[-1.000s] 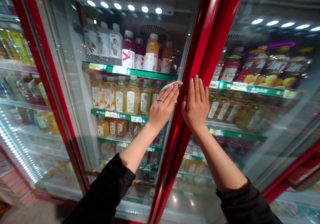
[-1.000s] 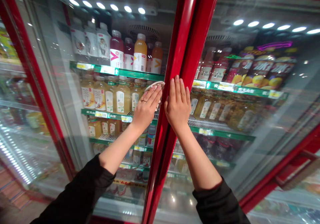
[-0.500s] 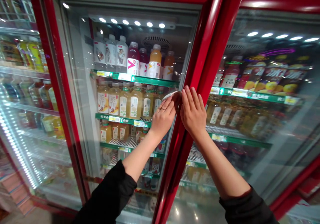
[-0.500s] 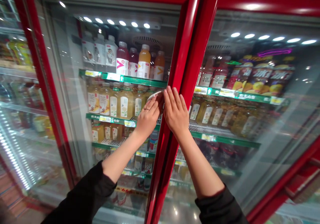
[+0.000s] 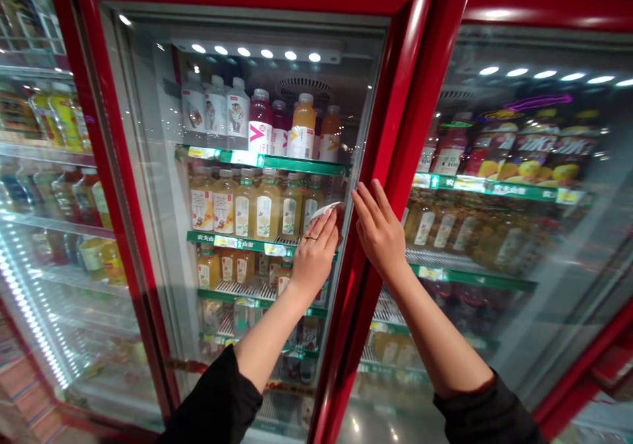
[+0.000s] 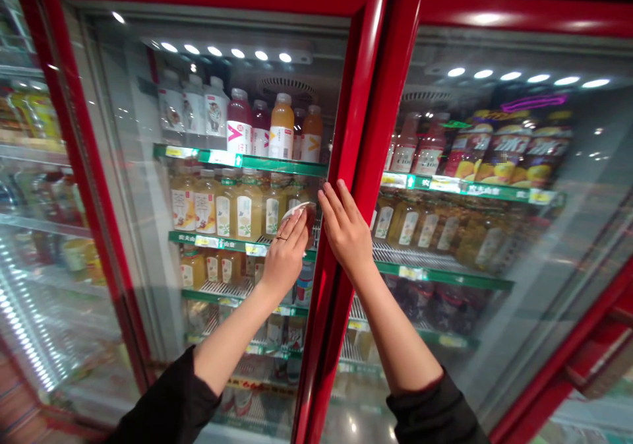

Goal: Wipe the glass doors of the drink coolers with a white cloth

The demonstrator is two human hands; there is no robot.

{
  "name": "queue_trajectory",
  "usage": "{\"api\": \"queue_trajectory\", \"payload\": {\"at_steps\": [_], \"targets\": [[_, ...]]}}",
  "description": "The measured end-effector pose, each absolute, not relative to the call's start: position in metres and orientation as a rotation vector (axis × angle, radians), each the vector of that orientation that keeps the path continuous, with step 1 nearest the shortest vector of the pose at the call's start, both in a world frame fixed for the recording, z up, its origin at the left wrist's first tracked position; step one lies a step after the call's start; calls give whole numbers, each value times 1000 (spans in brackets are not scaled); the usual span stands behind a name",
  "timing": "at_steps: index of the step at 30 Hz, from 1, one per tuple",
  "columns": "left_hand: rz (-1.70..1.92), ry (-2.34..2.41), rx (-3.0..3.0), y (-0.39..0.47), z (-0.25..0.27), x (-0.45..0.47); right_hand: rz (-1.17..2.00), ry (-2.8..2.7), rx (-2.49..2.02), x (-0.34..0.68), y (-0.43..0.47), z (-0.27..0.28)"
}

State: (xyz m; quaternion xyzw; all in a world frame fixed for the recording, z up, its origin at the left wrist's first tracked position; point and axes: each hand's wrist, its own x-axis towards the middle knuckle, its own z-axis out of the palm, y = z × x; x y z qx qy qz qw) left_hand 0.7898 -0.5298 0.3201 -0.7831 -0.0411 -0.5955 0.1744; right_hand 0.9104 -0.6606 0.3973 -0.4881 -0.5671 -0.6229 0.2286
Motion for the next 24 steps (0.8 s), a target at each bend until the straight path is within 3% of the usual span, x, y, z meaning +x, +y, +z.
{"api": "queue_trajectory", "payload": {"at_steps": [6,14,20,24], "targets": [[-1739,-200,-2259,-500,367,771,-1645,-1619,-1338,912,-667,396],[-1841,-386,-2267,-500,324,756,-1474,-1427,-1283,890,-638,374],[-1630,-157,-2221,-498,367,768,-1526,-1371,-1248,885,-623,367],[-1687,-209,-2196,-481,379,751,-1575,-1352,-1248,884,-626,367]]}}
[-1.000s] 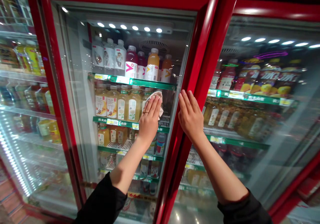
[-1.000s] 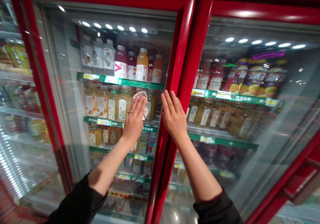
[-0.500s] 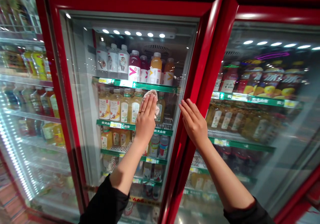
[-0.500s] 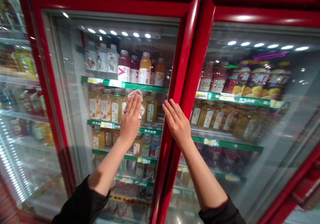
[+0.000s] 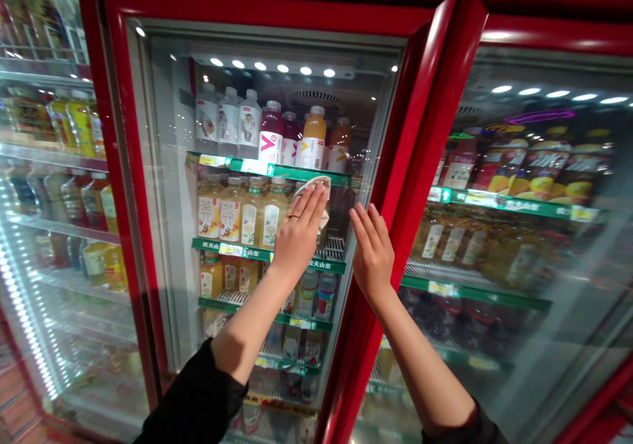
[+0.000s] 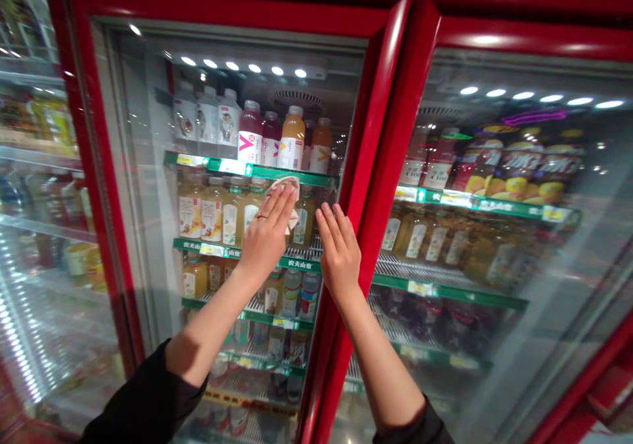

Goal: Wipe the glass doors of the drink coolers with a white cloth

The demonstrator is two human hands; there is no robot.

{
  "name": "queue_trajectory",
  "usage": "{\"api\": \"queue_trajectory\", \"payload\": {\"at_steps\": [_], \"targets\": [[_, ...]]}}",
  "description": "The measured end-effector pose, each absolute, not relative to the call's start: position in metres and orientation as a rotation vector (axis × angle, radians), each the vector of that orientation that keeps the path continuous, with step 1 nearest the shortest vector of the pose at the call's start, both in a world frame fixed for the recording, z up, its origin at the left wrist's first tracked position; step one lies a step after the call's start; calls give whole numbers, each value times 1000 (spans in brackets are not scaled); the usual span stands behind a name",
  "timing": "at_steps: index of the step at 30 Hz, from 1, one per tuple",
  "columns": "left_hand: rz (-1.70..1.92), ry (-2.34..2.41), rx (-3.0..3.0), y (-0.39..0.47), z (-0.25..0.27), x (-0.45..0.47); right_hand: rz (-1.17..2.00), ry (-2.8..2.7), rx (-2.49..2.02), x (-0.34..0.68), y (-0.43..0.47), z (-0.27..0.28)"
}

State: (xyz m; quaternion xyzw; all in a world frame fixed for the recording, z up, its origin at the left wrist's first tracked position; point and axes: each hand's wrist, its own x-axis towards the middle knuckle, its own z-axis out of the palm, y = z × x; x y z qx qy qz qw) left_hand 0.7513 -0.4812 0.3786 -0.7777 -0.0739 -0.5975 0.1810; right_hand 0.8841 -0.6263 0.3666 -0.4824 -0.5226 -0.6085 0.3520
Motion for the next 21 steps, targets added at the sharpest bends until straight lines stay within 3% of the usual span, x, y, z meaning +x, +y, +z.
{"api": "queue_trajectory", "payload": {"at_steps": [4,7,12,16,21], "targets": [[-1774,-385,-2201,-488,342,745,-1590,-1348,-1197,883,-627,365],[-1698,-263,-2247,-505,324,756,-1562,-1349,-1160,884,-626,363],[-1544,-32,-2281,-506,367,771,-1536,-1290,-1103,886,-627,362],[-1722,-139,-2263,-483,402,758,-1591,-1222,-1081,884,-628,363],[-1872,-271,-2235,-481,363,752,-1721,-1188,-1136,883,-628,359]]}}
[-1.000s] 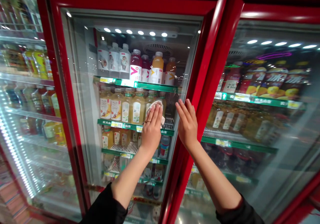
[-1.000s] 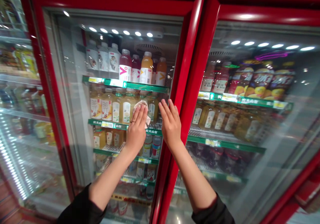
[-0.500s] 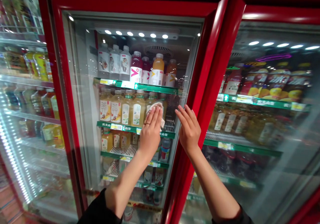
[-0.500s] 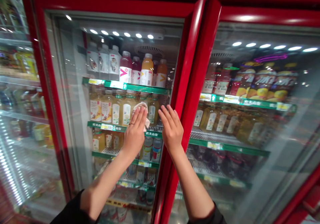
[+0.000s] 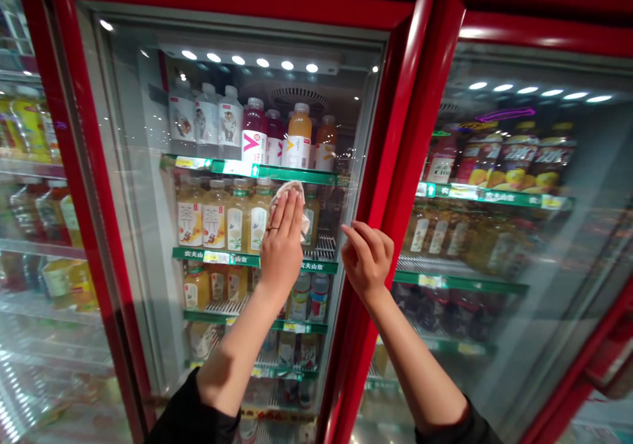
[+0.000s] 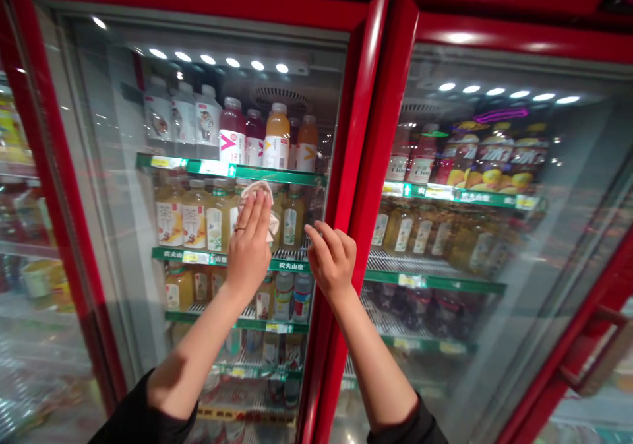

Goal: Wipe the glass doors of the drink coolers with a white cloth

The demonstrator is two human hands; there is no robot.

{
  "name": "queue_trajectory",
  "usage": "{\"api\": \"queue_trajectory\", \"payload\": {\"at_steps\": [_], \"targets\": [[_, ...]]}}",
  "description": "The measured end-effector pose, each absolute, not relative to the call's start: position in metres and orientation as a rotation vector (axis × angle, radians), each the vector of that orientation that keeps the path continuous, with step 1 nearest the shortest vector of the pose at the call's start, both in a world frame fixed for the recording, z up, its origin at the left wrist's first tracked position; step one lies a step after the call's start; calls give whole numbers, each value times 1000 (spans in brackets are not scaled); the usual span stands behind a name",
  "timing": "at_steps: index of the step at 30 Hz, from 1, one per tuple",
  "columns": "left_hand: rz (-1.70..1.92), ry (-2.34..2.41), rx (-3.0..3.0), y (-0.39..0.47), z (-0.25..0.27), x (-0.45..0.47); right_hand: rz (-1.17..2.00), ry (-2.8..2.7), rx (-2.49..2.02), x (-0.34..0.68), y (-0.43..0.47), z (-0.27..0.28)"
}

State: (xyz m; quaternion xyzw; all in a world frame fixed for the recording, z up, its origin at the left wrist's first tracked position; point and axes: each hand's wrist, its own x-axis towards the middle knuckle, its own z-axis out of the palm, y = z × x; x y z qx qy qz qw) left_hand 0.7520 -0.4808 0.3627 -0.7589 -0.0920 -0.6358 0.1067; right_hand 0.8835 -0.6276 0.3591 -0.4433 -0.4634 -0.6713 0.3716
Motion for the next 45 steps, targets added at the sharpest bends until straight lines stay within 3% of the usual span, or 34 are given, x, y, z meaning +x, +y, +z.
{"api": "queue_trajectory", "payload": {"at_steps": [4,12,19,23,27,32,37,45], "targets": [[-1799,-234,-2254,-491,340,760,-1705,-1365,-1102,884,-628,361],[-1771,-160,-2234,-478,400,762,-1776,-1409,-1155,877,-630,371],[-1630,-28,-2309,-496,366,772,-1788,-1395,-1173,876,-629,372],[-1470,83,-2329,-489,397,773,-1758,-1383,-1174,879,-629,369],[-1624,-12,-2290,-477,430,768,-1659,-1426,-1191,883,-630,371],[-1752,-98,-2278,-477,380,753,-1470,-1537,-1196,882,-634,382],[-1647,-143,-2286,-480,328,744,-1463,-1563,-1217,883,-631,380],[-1677,-76,-2229,-478,413,764,-1423,-1564,-1177,892,-631,370]]}}
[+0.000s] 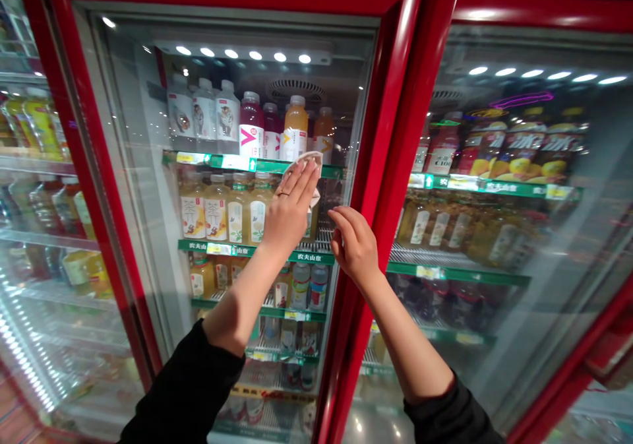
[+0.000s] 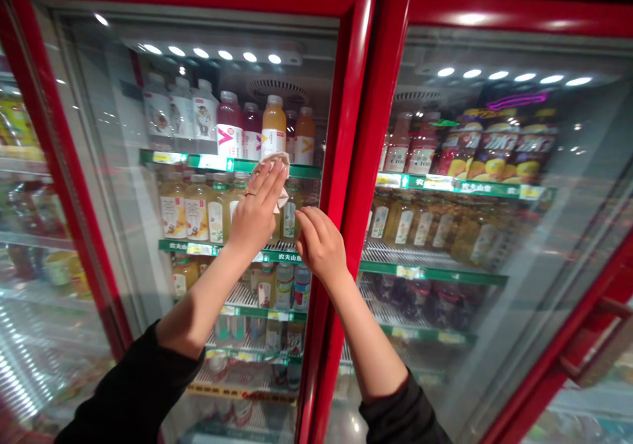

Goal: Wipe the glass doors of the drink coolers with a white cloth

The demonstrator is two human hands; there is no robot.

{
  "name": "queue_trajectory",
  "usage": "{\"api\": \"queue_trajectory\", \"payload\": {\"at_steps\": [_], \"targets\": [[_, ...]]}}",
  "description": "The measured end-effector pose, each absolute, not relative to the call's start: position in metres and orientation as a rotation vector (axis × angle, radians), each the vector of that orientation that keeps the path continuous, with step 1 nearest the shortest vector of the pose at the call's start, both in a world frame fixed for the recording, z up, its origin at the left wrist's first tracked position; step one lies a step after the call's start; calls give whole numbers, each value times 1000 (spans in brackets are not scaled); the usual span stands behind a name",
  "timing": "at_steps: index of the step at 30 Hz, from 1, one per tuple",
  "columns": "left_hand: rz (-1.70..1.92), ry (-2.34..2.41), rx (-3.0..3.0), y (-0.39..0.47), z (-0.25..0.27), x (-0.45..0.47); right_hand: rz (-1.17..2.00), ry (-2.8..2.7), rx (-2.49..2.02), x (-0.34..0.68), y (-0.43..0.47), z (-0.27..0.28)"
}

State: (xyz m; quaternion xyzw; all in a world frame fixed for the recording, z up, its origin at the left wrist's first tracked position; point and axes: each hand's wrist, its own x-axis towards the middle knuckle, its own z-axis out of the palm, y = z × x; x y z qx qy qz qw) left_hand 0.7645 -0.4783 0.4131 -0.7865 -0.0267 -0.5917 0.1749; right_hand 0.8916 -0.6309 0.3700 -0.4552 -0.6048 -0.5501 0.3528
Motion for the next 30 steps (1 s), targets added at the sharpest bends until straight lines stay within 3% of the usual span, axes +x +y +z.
{"api": "queue_trajectory", "payload": {"at_steps": [4,9,17,25,30], "targets": [[-1729,-119,-2245,-486,397,770,-1471,-1509,-1164,893,-631,368],[-1495,65,-2269,-480,353,751,-1613,-1381,-1130,893,-625,364],[-1639,-112,-2284,-481,400,764,-1629,-1359,-1257,893,-622,362],[-1393,259,-2244,-448,365,732,-1619,-1357,-1352,885,-625,370],[-1652,-128,-2255,-417,373,706,-1659,-1330,-1399,882,-623,367]]}}
